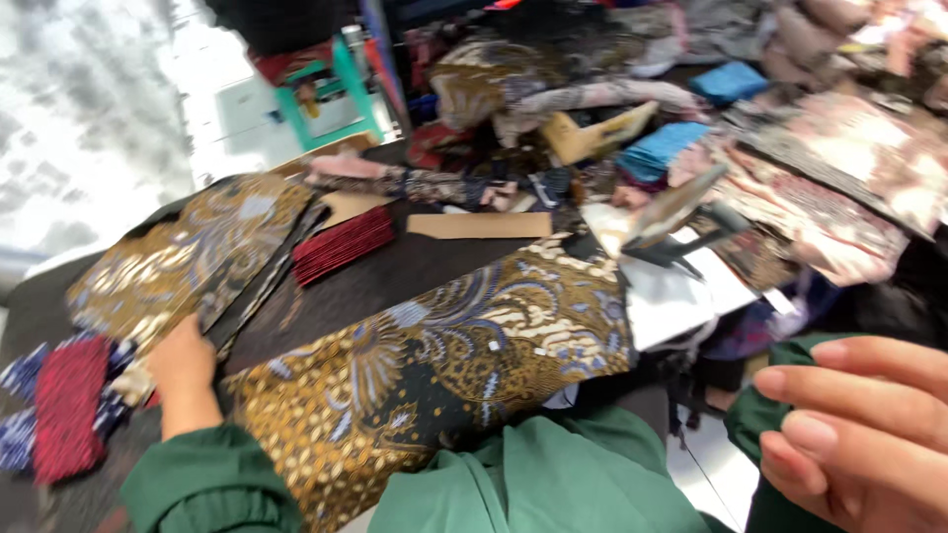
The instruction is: The person irons a patterned fabric on a table using a steam iron, repeatedly smoothing and folding the material. After ironing, the person folds the fabric and places it on a stack, then picks up a blue folded cloth.
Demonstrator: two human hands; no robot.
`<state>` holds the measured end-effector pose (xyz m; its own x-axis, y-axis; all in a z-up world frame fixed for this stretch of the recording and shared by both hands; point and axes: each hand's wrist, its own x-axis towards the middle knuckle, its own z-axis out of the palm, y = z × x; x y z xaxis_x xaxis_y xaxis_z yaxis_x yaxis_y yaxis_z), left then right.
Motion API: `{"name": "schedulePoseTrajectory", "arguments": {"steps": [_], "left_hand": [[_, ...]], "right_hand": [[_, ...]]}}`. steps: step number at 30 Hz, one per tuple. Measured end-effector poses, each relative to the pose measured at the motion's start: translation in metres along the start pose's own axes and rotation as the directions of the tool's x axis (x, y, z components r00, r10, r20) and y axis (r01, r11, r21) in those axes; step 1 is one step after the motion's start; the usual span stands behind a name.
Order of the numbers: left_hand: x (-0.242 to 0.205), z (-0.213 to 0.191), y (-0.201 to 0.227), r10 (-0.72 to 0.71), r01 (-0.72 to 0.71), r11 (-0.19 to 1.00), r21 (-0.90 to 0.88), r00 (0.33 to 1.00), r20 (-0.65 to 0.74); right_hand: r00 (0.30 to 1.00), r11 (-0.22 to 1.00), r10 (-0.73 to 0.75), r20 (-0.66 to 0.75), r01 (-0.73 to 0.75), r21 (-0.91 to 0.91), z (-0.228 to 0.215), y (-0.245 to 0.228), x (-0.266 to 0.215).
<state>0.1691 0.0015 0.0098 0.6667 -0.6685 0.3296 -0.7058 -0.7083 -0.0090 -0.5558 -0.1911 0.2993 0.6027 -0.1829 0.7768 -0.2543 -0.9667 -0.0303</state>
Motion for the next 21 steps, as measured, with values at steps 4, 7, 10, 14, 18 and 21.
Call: {"name": "schedulePoseTrajectory", "arguments": {"steps": [4,7,10,14,18,21], "left_hand": [[0.0,-0.005,0.008,0.032,-0.03,0.98,0.197,0.999,-0.004],[0.006,-0.009,0.012,0.022,-0.031,0.962,0.272,0.999,0.035],[0.005,-0.017,0.013,-0.021,0.015,0.959,0.284,1.0,0.015],[0.017,-0.03,0.014,-0.057,0.076,0.953,0.292,0.996,-0.073],[0.024,-0.03,0.011,-0.115,0.156,0.956,0.247,0.978,-0.173],[0.039,-0.035,0.005,-0.2,0.204,0.979,-0.003,0.956,-0.217]], "right_hand": [[0.983,0.982,-0.185,-0.014,0.184,-0.037,-0.028,0.008,-0.022],[0.946,0.95,-0.31,-0.091,0.311,0.001,-0.034,0.013,-0.028],[0.97,0.97,-0.244,-0.016,0.244,-0.007,-0.043,0.011,-0.03],[0.94,0.946,-0.325,-0.1,0.324,-0.024,-0.045,0.007,-0.021],[0.945,0.957,-0.291,-0.147,0.29,-0.032,-0.045,0.002,-0.019],[0.983,0.986,-0.164,-0.083,0.163,-0.015,-0.05,-0.006,-0.03]]}}
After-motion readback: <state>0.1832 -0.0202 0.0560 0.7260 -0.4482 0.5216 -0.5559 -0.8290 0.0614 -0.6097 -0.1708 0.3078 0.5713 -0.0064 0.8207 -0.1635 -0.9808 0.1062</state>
